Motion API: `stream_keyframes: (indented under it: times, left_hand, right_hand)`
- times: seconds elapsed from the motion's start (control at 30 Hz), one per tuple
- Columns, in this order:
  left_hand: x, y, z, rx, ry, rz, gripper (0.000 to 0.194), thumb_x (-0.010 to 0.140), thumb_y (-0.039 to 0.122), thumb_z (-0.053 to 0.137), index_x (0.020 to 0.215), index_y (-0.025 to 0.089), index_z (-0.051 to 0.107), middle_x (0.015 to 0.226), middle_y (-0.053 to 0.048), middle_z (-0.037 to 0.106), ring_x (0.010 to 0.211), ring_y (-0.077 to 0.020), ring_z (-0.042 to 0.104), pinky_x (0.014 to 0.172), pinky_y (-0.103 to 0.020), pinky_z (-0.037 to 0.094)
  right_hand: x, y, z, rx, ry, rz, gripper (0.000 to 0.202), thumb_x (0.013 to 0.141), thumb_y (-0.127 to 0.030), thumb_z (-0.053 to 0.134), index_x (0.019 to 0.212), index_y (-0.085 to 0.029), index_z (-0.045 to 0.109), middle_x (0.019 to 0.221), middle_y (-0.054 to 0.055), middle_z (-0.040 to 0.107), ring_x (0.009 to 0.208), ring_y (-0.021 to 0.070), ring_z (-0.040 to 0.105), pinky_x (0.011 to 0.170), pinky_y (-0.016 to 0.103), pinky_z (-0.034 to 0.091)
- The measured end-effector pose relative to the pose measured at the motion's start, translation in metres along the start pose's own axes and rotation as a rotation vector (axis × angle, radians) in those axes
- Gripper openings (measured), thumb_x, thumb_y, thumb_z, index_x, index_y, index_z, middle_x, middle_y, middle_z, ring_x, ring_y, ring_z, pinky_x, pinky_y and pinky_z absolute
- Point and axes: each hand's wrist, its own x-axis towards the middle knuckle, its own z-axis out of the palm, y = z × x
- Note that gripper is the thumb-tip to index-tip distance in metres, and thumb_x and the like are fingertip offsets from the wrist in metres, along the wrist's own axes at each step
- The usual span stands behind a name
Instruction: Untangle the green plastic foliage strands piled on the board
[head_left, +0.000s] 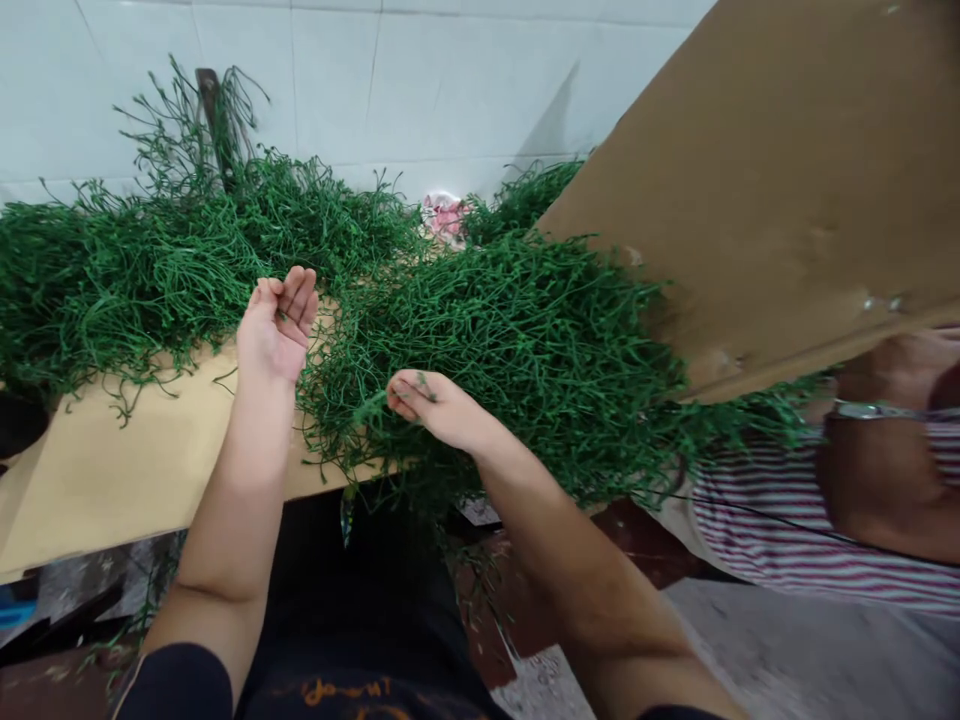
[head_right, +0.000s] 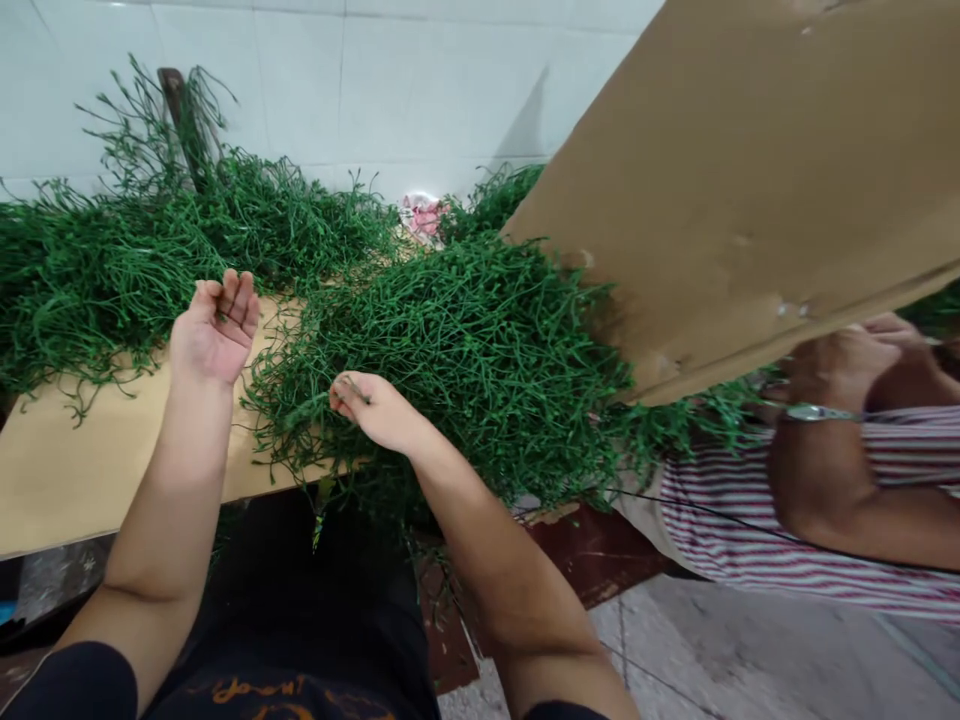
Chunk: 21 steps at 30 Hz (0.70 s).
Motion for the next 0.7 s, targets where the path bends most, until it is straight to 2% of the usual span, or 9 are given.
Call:
stream_keyframes:
  times: [0.1, 0.23, 0.37, 0.47, 0.57, 0.63, 0.7]
  left_hand:
    - [0.003, 0.005, -0.008, 0.043, -0.019, -0.02, 0.038, 0.089, 0.052, 0.037, 0.076, 0.02, 0.052, 0.094, -0.006, 0.071, 0.11, -0.016, 0.061, 0.078, -0.026, 0.053]
    - [-0.01, -0.002, 0.002, 0.111, -0.129, -0.111, 0.036, 0.084, 0.052, 0.047, 0.07, 0.018, 0.05, 0.087, -0.005, 0.07, 0.09, -0.0145, 0.066, 0.071, -0.025, 0.051]
    - [-0.019, -0.022, 0.003, 0.443, -0.294, -0.102, 0.02, 0.075, 0.035, 0.061, 0.074, 0.016, 0.058, 0.081, -0.004, 0.067, 0.077, -0.0133, 0.062, 0.074, -0.028, 0.048]
    - [-0.022, -0.029, -0.006, 0.646, -0.27, -0.031, 0.023, 0.071, 0.029, 0.065, 0.09, 0.015, 0.062, 0.089, -0.006, 0.066, 0.082, -0.0154, 0.06, 0.079, -0.031, 0.047]
    - [-0.032, -0.017, -0.014, 0.527, -0.233, 0.01, 0.035, 0.076, 0.037, 0.061, 0.103, 0.016, 0.059, 0.103, -0.008, 0.064, 0.091, -0.0164, 0.06, 0.083, -0.031, 0.047]
    - [-0.044, -0.001, -0.015, 0.393, -0.292, -0.023, 0.041, 0.08, 0.046, 0.055, 0.108, 0.016, 0.057, 0.104, -0.009, 0.064, 0.092, -0.0166, 0.061, 0.083, -0.031, 0.047]
    - [-0.057, 0.013, -0.016, 0.321, -0.387, -0.073, 0.049, 0.079, 0.054, 0.054, 0.112, 0.017, 0.056, 0.096, -0.008, 0.065, 0.086, -0.0166, 0.063, 0.079, -0.03, 0.049]
  right_hand:
    - [-0.01, -0.003, -0.012, 0.166, 0.036, 0.027, 0.051, 0.057, -0.063, 0.071, 0.063, -0.016, 0.052, 0.045, -0.006, 0.041, 0.039, 0.0024, 0.03, 0.037, 0.017, 0.019]
    - [-0.009, -0.018, -0.025, 0.375, 0.14, 0.019, 0.045, 0.051, -0.049, 0.08, 0.065, -0.018, 0.05, 0.046, -0.008, 0.04, 0.036, 0.0009, 0.025, 0.036, 0.016, 0.015]
    - [-0.003, -0.026, -0.021, 0.431, 0.189, -0.009, 0.044, 0.049, -0.044, 0.081, 0.066, -0.018, 0.051, 0.049, -0.008, 0.043, 0.037, 0.0008, 0.03, 0.035, 0.015, 0.019]
    - [0.002, -0.028, -0.015, 0.453, 0.203, -0.028, 0.044, 0.05, -0.045, 0.081, 0.067, -0.018, 0.05, 0.05, -0.008, 0.046, 0.037, 0.0006, 0.033, 0.034, 0.015, 0.021]
    - [0.007, -0.032, -0.009, 0.457, 0.197, -0.059, 0.046, 0.049, -0.046, 0.081, 0.068, -0.018, 0.05, 0.051, -0.008, 0.048, 0.037, 0.0009, 0.036, 0.033, 0.015, 0.024]
    - [0.011, -0.034, -0.001, 0.451, 0.183, -0.07, 0.048, 0.048, -0.046, 0.082, 0.069, -0.018, 0.049, 0.051, -0.009, 0.048, 0.037, 0.0009, 0.037, 0.033, 0.015, 0.027]
    - [0.014, -0.035, 0.011, 0.421, 0.163, -0.078, 0.048, 0.05, -0.048, 0.08, 0.069, -0.018, 0.049, 0.05, -0.009, 0.047, 0.037, 0.0011, 0.037, 0.033, 0.014, 0.028]
